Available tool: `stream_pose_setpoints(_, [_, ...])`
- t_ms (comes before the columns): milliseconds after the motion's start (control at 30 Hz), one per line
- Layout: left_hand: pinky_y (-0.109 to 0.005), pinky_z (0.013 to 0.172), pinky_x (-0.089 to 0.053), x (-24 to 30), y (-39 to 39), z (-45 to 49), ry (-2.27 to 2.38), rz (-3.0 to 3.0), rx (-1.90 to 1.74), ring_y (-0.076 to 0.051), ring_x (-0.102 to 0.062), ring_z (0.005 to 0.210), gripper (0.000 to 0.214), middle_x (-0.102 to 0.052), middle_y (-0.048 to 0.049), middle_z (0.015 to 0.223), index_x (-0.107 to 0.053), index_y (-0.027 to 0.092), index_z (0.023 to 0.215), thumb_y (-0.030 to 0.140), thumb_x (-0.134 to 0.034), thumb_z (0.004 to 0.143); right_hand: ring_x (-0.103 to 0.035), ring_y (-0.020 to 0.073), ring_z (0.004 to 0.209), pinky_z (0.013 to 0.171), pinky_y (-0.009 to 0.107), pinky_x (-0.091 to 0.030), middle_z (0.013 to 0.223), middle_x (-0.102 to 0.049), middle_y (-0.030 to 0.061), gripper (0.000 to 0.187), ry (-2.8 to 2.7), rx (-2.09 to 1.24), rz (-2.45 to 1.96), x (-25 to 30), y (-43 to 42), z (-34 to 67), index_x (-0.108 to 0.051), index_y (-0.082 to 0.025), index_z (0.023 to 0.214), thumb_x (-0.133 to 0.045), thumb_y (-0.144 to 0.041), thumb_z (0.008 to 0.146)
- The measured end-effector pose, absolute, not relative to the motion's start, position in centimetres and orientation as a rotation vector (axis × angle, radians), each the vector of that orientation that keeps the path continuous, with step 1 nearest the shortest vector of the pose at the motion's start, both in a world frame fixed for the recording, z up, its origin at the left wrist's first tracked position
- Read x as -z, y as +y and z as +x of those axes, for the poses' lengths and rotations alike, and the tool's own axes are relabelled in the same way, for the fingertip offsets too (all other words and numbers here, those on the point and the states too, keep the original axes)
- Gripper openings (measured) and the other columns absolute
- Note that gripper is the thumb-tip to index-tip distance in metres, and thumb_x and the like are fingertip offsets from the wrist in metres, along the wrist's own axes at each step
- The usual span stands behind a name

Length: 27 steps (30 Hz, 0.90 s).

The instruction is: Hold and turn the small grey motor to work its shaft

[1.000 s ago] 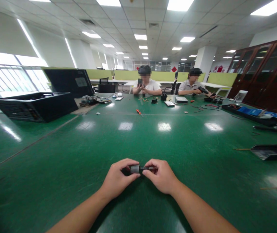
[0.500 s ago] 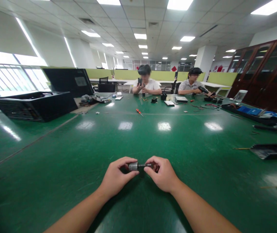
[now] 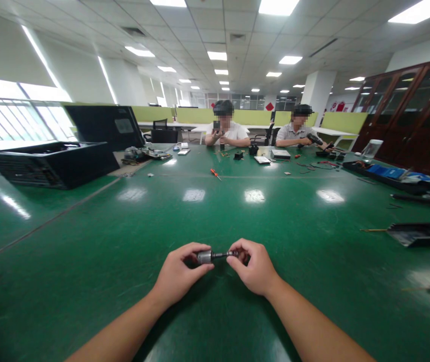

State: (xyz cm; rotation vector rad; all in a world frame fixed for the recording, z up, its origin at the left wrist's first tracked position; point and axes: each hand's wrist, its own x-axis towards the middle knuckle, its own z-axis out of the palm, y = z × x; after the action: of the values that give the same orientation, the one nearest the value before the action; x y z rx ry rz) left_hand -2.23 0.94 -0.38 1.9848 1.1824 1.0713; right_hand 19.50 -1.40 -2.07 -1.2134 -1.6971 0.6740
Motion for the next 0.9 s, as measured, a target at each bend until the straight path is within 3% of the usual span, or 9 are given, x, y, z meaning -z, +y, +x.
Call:
stream_pose_setpoints(167, [-0.028,0.068,-0.048,0.7,1.1,-2.3,1.193,1.969,-1.046,-0.017,-0.063,0.074,0.032,-0.072,-0.0012,0.092,-0.071,0.023,0.1,0.021,-0.078,0.068,-0.054,0.0142,0.061,0.061,0.026,-0.043,0.068,-0.062,0.0007,0.011,-1.693,-0.661,-1.21,2.0,-1.5,19.4,-0.067,-0.017,0.086,-0.063,-0.026,0.081])
stream_pose_setpoints(333, [-0.034,0.081,-0.05,0.2,1.1,-2.4,1.192,2.037,-1.083,-0.02,-0.062,0.086,0.046,-0.07,-0.0032,0.099,-0.066,0.025,0.114,0.018,-0.075,0.069,-0.054,0.014,0.06,0.058,0.025,-0.043,0.068,-0.061,0.0009,0.013,-1.636,-0.709,-1.175,2.0,-1.4,19.5,-0.066,-0.017,0.085,-0.066,-0.028,0.08])
stream_pose_setpoints(500, [-0.038,0.09,-0.049,0.3,1.4,-2.6,1.21,2.065,-1.16,-0.022,-0.063,0.096,0.03,-0.068,-0.0049,0.104,-0.068,0.023,0.107,0.025,-0.07,0.077,-0.051,0.0102,0.046,0.048,0.024,-0.041,0.063,-0.06,0.0003,0.031,-1.32,-0.929,-1.061,2.6,-0.2,19.9,-0.06,-0.016,0.078,-0.058,-0.046,0.087])
stream_pose_setpoints(633, [-0.038,0.091,-0.051,0.9,2.1,-2.3,1.19,1.818,-1.223,-0.022,-0.066,0.096,0.033,-0.068,-0.0073,0.103,-0.059,0.018,0.107,0.035,-0.069,0.08,-0.045,0.009,0.038,0.038,0.022,-0.033,0.051,-0.053,-0.0014,0.049,-1.158,-1.045,-1.058,3.4,1.0,20.0,-0.056,-0.016,0.069,-0.047,-0.06,0.089])
stream_pose_setpoints(767, [-0.038,0.09,-0.053,-0.5,1.7,-2.9,1.157,1.664,-1.287,-0.023,-0.068,0.094,0.04,-0.069,-0.0086,0.101,-0.052,0.018,0.104,0.042,-0.07,0.078,-0.043,0.0082,0.036,0.037,0.021,-0.032,0.047,-0.048,-0.0042,0.051,-1.175,-1.101,-1.046,3.6,1.4,19.8,-0.05,-0.018,0.064,-0.046,-0.063,0.088])
stream_pose_setpoints(900, [-0.039,0.09,-0.054,-3.5,-1.2,-7.6,1.322,1.823,-1.24,-0.026,-0.068,0.096,0.044,-0.07,-0.0085,0.103,-0.059,0.019,0.102,0.05,-0.072,0.073,-0.044,0.0078,0.036,0.039,0.02,-0.033,0.048,-0.049,-0.0057,0.045,-1.225,-1.087,-1.04,3.1,1.4,19.8,-0.051,-0.018,0.069,-0.05,-0.059,0.088])
